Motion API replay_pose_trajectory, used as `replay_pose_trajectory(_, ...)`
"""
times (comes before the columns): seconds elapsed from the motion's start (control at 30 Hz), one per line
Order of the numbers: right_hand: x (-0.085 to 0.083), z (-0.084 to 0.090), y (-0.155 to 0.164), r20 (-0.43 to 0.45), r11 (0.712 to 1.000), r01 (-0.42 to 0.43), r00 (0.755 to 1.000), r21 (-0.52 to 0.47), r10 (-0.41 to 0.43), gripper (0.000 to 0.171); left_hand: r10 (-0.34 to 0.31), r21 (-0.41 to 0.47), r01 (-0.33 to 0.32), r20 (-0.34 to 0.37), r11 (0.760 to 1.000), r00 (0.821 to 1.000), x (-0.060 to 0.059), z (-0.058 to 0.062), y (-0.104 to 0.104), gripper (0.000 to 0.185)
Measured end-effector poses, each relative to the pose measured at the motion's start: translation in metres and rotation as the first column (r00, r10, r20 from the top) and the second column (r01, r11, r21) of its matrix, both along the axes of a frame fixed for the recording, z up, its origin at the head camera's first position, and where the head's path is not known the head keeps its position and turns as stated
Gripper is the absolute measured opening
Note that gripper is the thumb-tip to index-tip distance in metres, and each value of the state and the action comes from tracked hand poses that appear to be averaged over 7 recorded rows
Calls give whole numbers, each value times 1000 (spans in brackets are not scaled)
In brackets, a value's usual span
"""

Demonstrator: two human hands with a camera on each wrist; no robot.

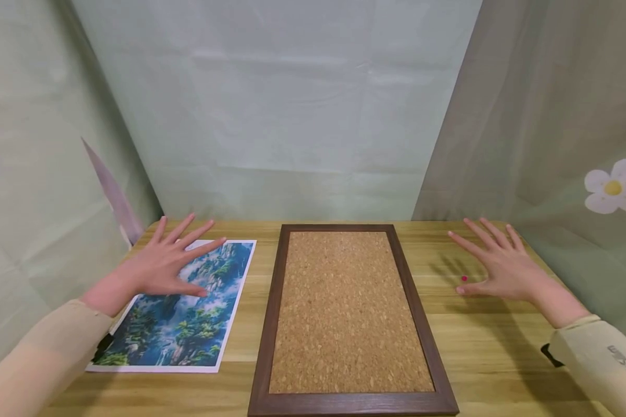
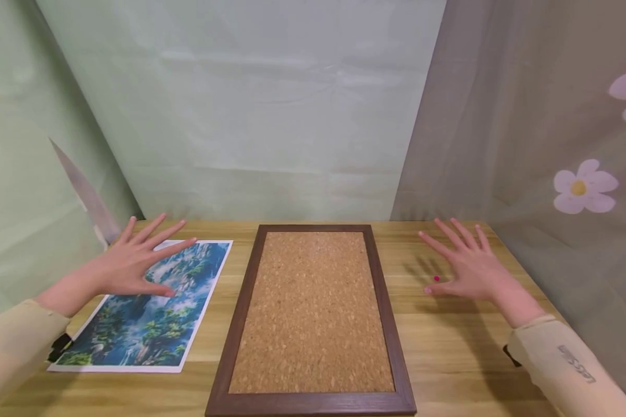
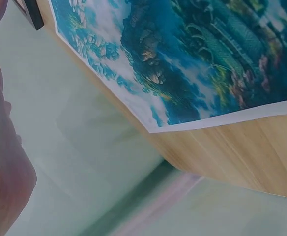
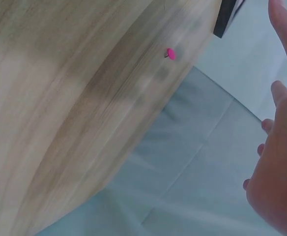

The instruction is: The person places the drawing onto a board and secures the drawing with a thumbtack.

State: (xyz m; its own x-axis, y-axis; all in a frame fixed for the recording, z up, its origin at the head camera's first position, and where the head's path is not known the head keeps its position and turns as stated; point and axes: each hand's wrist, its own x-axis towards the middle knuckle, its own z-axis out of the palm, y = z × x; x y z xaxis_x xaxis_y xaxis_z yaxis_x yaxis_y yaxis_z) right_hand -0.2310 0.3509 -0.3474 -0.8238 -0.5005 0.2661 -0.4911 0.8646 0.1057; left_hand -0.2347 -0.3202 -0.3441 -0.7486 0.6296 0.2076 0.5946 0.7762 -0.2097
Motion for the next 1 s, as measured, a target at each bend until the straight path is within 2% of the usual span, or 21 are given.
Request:
replay_pose_trajectory(0.37, -2, -3, 3, -4, 1000, -14, 1000, -23, 14, 108, 66, 52, -67, 23, 996, 998, 6, -8, -20, 102)
replay_pose_trajectory(0.67, -5, -14, 9, -29, 998, -47, 999, -32, 46, 107, 111, 110, -122, 96, 986, 989, 14, -16, -43, 103)
replay_pose_trajectory(0.8, -5, -16, 12, -35, 998, -57, 998, -34, 55, 107, 138, 138, -159, 153, 978, 979, 14, -19, -50, 103)
replay_pose_trajectory(1.0, -5, -18, 11, -22, 998, -52, 998, -44, 51, 106, 194, 142, -231, 235, 963, 952, 20, -22, -58, 107)
